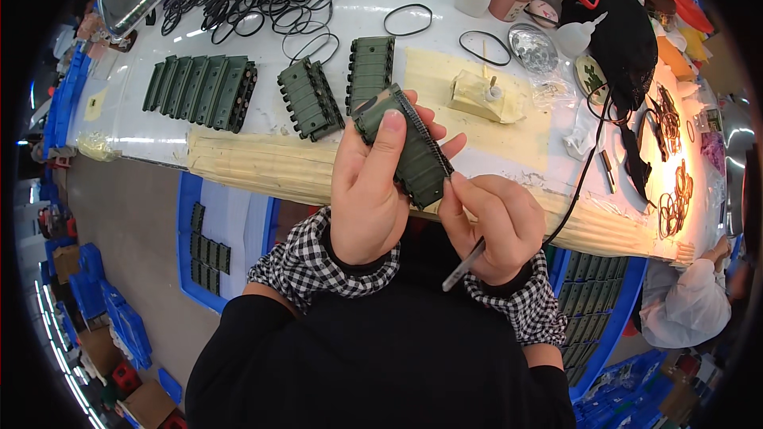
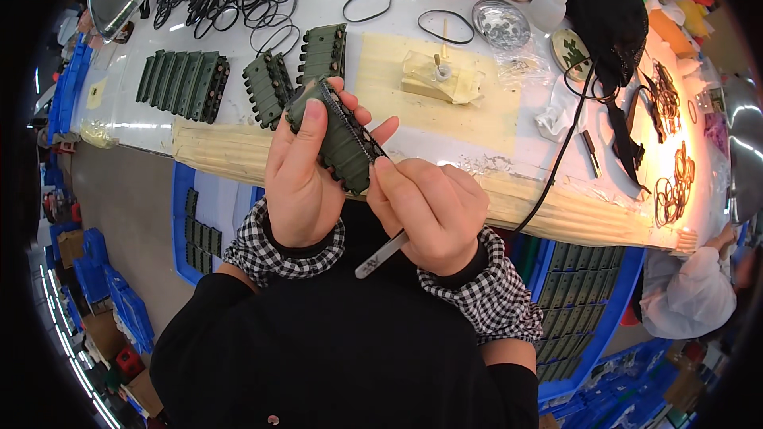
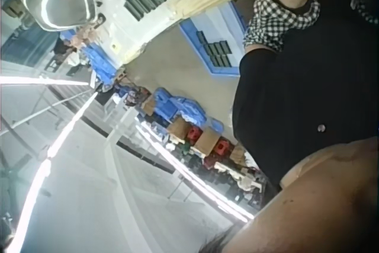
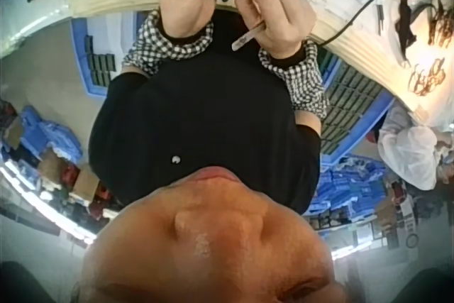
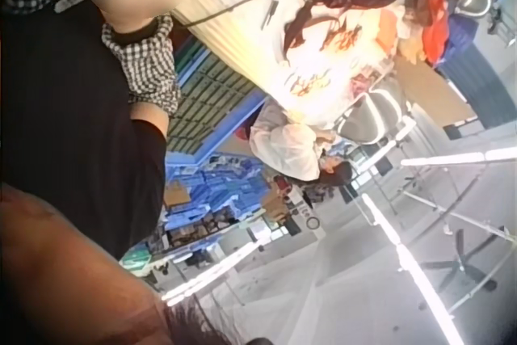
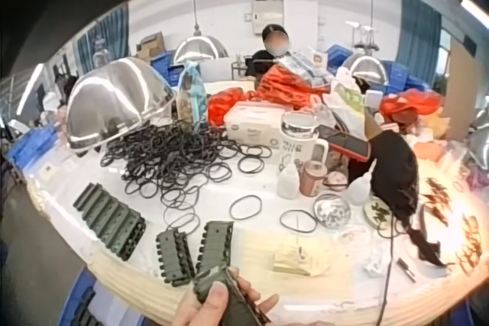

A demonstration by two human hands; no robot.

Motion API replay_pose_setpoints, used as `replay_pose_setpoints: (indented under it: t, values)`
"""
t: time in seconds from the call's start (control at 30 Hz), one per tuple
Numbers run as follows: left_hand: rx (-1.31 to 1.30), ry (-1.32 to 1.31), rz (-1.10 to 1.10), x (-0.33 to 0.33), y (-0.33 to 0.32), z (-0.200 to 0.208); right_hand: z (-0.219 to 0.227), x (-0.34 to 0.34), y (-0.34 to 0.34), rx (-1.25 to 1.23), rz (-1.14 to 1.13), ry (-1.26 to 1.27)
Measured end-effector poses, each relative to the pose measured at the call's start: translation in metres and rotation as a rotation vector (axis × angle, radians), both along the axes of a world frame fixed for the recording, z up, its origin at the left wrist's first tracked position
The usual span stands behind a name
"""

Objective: Assembling small plastic components into a housing using tweezers.

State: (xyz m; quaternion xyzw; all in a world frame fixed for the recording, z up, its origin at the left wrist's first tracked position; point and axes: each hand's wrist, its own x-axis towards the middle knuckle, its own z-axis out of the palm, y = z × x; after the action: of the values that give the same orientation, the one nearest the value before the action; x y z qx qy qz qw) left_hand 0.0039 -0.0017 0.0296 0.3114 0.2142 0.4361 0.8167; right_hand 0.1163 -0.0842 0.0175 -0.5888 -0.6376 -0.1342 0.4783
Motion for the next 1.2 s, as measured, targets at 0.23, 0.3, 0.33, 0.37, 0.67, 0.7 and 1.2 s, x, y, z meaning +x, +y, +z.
replay_pose_setpoints:
  t: [0.23, 0.3, 0.33, 0.37, 0.67, 0.7, 1.2]
  values:
    - [-0.015, -0.008, -0.077, -0.004, 0.008, 0.003, 0.009, 0.007, -0.007, -0.315, 0.228, 0.692]
    - [-0.012, -0.007, -0.079, -0.003, 0.011, 0.004, 0.002, 0.008, -0.005, -0.338, 0.307, 0.779]
    - [-0.012, 0.003, -0.077, -0.003, 0.013, 0.003, 0.001, 0.009, -0.004, -0.381, 0.33, 0.802]
    - [-0.012, 0.013, -0.076, -0.003, 0.015, 0.002, 0.001, 0.01, -0.004, -0.424, 0.352, 0.824]
    - [-0.038, -0.003, -0.246, -0.009, 0.021, 0.002, 0.028, 0.027, -0.001, -0.535, 0.26, 0.256]
    - [-0.041, -0.016, -0.3, -0.01, 0.023, 0.003, 0.03, 0.032, 0.0, -0.5, 0.23, 0.244]
    - [0.512, 0.345, -0.317, -0.017, 0.009, -0.002, 0.039, 0.028, 0.008, -0.409, 0.15, 0.525]
